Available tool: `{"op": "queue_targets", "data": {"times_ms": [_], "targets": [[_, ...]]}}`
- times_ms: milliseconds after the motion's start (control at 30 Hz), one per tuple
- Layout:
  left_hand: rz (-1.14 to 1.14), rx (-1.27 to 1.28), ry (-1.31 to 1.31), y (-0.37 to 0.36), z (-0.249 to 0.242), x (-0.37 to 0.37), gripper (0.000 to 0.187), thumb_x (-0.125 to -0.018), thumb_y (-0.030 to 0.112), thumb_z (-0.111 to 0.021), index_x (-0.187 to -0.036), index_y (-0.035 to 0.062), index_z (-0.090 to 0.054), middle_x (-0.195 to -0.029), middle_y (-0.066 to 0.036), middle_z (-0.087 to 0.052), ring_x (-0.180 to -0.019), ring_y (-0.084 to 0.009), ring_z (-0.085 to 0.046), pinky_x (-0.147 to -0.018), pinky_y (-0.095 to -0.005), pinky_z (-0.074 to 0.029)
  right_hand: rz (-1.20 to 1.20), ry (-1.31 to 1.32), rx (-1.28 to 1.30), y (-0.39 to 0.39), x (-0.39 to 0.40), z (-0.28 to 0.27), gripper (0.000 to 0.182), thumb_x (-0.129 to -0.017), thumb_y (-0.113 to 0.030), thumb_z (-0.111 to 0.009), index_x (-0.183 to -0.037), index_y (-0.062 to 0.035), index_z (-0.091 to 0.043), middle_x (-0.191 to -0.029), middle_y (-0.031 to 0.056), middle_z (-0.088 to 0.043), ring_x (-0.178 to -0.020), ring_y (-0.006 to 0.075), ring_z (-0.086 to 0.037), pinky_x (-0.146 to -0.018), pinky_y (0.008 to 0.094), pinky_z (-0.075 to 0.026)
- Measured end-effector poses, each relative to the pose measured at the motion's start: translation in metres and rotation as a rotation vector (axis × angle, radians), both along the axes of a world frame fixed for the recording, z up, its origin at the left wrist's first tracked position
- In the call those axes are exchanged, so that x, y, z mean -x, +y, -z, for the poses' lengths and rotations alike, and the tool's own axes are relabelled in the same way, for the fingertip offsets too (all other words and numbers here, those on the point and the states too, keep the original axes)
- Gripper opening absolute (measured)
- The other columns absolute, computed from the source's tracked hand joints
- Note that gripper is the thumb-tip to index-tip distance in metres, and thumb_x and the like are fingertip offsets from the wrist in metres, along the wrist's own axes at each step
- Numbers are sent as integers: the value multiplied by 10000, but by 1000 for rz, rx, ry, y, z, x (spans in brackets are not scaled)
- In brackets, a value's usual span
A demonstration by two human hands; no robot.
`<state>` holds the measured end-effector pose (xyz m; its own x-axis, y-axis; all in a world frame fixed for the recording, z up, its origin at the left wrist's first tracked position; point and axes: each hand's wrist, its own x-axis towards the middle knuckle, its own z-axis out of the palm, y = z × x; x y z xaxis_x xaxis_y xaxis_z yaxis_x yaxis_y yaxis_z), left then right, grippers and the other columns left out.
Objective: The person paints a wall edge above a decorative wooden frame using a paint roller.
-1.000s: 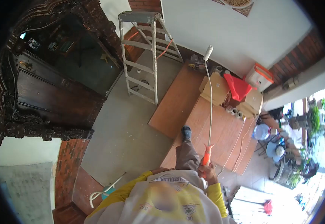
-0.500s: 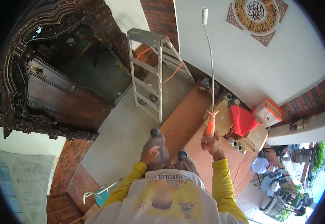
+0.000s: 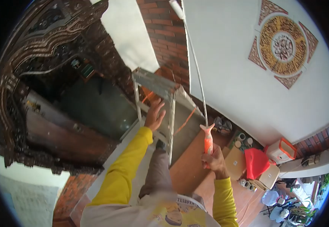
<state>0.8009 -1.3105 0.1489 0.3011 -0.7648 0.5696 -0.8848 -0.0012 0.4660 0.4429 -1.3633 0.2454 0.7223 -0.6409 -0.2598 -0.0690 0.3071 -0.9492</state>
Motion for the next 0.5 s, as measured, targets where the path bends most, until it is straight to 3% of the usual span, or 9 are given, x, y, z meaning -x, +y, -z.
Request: {"op": "queue_targets", "data": {"times_ms": [67,100,200,233,267,333,367,500], "targets": [[0,18,-213,-76,-24,-84,388,-927,304,-530,-1223,56,-569,-1313,-191,-525,-1277,-364,-421,-1059,-496,-320,-3,40,62,-29,-62,-4,170,-663,-1,-603,-764,-46,-475,-561,31,-506,-412,132,-508,-369,268,-405],[24,17,-245,-108,-32,-127,366,-917,302,-537,-1188,60,-583,-1270,-172,-548,-1242,-353,-443,-1048,-501,-321,4,92,37,-43,-95,4,174,-684,-35,-629,-765,-43,-476,-592,16,-512,-480,124,-521,-440,271,-425],[93,-113,-232,-159,-28,-213,306,-886,298,-556,-1079,68,-615,-1141,-120,-600,-1141,-325,-493,-1028,-509,-323,71,192,293,-81,-192,28,207,-712,-89,-669,-767,-27,-479,-630,12,-528,-563,117,-532,-520,270,-431],[117,-200,-211,-165,-29,-223,289,-873,298,-564,-1040,68,-619,-1099,-109,-606,-1111,-320,-499,-1027,-507,-321,38,282,262,-93,-221,21,232,-713,-126,-700,-828,-1,-542,-751,66,-581,-680,159,-555,-632,300,-454],[140,-291,-187,-165,-29,-228,274,-861,298,-571,-1002,68,-622,-1056,-97,-613,-1080,-315,-506,-1027,-506,-319,67,231,369,-104,-253,18,250,-706,-134,-709,-859,-1,-562,-802,88,-587,-700,183,-562,-656,312,-461],[144,-176,-135,-170,-32,-233,201,-815,270,-598,-913,94,-587,-942,-85,-585,-1007,-299,-522,-994,-494,-329,139,122,591,-123,-305,12,300,-693,-150,-726,-921,1,-603,-903,134,-597,-741,230,-575,-705,337,-475],[142,-220,-114,-172,-39,-233,212,-806,271,-605,-921,93,-584,-933,-84,-575,-1006,-298,-519,-995,-496,-327,159,188,611,-128,-321,15,384,-688,-195,-734,-1001,0,-627,-1035,173,-571,-884,308,-566,-805,385,-470],[172,-300,-104,-179,-49,-240,243,-796,280,-607,-944,90,-576,-939,-85,-550,-1024,-300,-504,-1000,-522,-312,208,390,733,-139,-356,15,424,-711,-272,-732,-1007,11,-622,-1056,162,-530,-991,335,-521,-861,404,-451]]}}
